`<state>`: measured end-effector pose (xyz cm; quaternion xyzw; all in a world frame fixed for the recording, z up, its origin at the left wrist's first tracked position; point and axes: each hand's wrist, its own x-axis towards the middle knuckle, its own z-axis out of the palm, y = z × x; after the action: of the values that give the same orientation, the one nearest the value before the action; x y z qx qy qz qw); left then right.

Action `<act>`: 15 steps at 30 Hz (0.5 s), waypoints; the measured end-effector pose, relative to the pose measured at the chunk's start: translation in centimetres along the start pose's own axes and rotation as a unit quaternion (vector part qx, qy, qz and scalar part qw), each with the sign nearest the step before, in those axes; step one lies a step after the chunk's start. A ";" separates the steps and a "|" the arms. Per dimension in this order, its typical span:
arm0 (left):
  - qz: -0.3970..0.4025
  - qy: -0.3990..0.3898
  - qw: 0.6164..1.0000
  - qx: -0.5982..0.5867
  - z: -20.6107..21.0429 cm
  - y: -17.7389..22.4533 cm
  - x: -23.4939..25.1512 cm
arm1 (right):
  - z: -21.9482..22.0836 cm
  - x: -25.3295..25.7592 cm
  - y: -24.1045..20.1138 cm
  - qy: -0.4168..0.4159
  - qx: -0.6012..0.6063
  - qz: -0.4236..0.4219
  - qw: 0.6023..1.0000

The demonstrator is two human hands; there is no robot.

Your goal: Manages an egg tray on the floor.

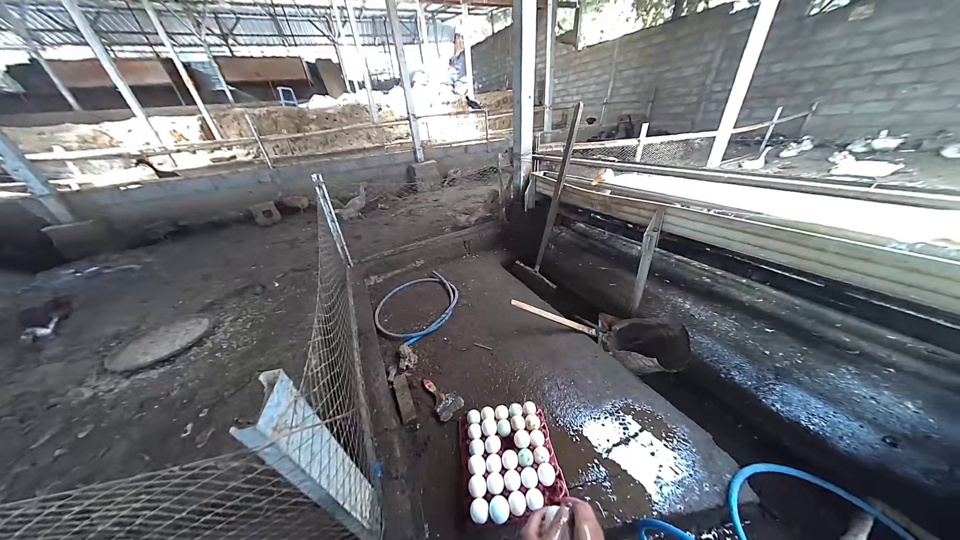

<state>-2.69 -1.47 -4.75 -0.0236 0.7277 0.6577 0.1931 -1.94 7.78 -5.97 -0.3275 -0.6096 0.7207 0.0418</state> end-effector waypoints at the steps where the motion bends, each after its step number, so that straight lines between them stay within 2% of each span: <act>1: 0.013 -0.006 1.000 0.006 -0.1 0.5 -0.2 | 0.4 -1.2 0.0 -0.003 -0.047 -0.056 0.997; 4: 0.046 -0.082 0.996 -0.011 -0.6 1.2 -0.9 | 1.0 -3.7 -1.4 -0.005 -0.121 -0.121 0.985; 7: 0.038 -0.062 0.997 -0.001 0.8 1.0 -1.2 | 0.1 -2.3 -1.6 0.010 -0.117 -0.061 0.991; 11: 0.047 -0.065 0.997 -0.022 1.1 1.8 -1.6 | -0.1 -2.7 -0.7 0.010 -0.084 -0.137 0.987; 13: 0.033 -0.057 0.998 -0.001 1.3 2.4 -2.5 | -0.4 -1.2 -0.3 0.018 -0.054 -0.114 0.992; 15: 0.045 -0.032 0.997 -0.052 1.7 2.0 -2.5 | -0.1 -1.7 -0.8 0.003 -0.040 -0.094 0.995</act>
<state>-0.56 -0.13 -2.23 0.0200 0.6860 0.7033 0.1853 -0.87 7.25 -4.53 -0.2720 -0.6656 0.6880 0.0977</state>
